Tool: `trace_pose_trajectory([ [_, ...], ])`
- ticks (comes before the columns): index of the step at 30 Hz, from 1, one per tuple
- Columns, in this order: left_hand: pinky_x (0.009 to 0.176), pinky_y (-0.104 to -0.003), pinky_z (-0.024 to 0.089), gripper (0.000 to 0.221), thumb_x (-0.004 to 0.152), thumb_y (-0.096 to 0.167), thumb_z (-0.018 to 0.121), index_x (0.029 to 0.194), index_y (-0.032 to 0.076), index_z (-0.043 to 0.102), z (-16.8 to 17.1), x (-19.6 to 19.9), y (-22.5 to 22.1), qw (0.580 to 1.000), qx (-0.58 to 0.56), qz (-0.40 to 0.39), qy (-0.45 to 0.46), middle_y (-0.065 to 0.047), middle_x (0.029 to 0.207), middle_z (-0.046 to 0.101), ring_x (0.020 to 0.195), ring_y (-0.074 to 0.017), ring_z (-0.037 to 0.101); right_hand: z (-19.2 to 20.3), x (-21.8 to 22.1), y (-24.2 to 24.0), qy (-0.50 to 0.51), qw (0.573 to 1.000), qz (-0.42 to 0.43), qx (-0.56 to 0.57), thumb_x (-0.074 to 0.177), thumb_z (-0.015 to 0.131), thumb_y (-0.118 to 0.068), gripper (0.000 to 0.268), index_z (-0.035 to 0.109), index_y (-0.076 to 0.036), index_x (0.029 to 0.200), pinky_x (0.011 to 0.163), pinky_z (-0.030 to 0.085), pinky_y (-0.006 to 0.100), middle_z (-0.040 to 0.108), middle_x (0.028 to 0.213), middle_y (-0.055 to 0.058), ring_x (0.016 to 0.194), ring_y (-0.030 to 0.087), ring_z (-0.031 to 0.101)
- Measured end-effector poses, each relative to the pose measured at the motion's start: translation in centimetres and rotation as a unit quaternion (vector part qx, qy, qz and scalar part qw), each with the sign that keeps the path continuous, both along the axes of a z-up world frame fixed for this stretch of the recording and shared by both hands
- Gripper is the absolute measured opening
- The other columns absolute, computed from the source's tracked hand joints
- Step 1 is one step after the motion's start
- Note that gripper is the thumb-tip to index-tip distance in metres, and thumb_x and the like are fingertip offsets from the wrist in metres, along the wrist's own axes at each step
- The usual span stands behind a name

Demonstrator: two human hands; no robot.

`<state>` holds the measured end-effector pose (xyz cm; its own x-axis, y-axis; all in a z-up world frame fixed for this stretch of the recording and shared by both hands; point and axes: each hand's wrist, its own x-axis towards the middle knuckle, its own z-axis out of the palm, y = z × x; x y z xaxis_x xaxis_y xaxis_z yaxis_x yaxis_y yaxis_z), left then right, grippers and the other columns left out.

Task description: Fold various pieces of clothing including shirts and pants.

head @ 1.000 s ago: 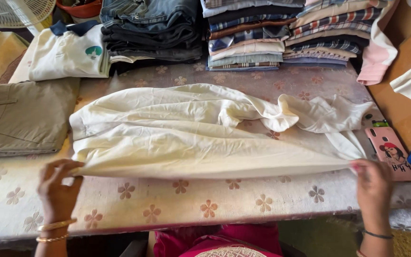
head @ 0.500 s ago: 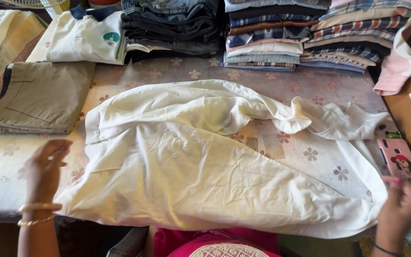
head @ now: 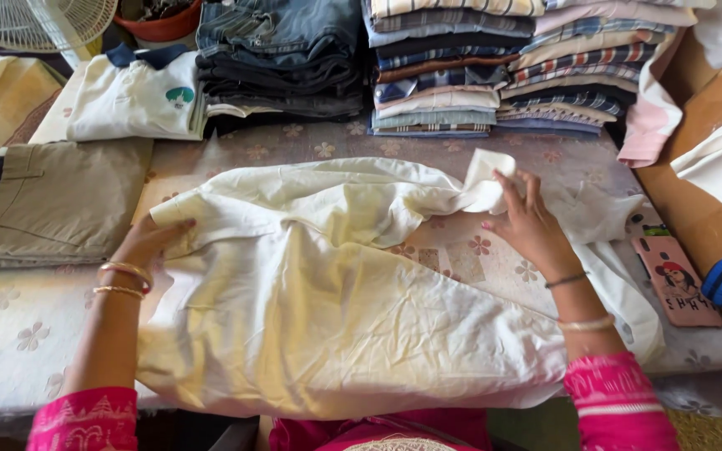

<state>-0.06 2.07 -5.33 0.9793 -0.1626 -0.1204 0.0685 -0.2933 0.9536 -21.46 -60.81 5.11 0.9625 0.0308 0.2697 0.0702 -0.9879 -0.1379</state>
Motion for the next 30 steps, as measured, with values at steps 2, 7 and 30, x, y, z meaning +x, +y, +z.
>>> trace_pose_trajectory([
  [2, 0.083, -0.030, 0.051, 0.071, 0.084, 0.028, 0.084, 0.140, -0.007, 0.059, 0.4, -0.3, -1.6, 0.997, -0.062, -0.035, 0.008, -0.007, 0.112, 0.070, 0.098, -0.0148, 0.064, -0.3, 1.6, -0.3, -0.006, 0.998, -0.050, 0.032, 0.078, 0.074, -0.043, 0.091, 0.026, -0.026, 0.153, 0.085, 0.058, 0.048, 0.039, 0.147, 0.023, 0.110, 0.042, 0.064],
  [7, 0.104, -0.029, 0.046, 0.097, 0.077, 0.013, 0.087, 0.155, 0.008, 0.028, 3.7, -3.5, -5.1, 0.998, 0.001, -0.060, -0.037, -0.012, 0.143, 0.051, 0.125, -0.0142, 0.055, -5.5, 5.0, -5.6, 0.096, 0.992, -0.083, -0.014, 0.085, 0.080, -0.025, 0.066, 0.049, -0.020, 0.144, 0.086, 0.057, 0.049, 0.070, 0.117, 0.020, 0.104, 0.036, 0.068],
  [30, 0.085, -0.025, 0.048, 0.023, 0.095, 0.022, 0.065, 0.112, 0.006, 0.069, 0.4, 2.7, -2.2, 0.985, -0.076, -0.147, 0.040, -0.002, 0.106, 0.072, 0.093, -0.0108, 0.063, -6.7, 5.4, -13.0, -0.276, 0.924, -0.212, 0.158, 0.088, 0.060, 0.011, 0.039, 0.053, -0.010, 0.120, 0.117, 0.037, 0.046, 0.042, 0.137, 0.018, 0.141, 0.035, 0.039],
])
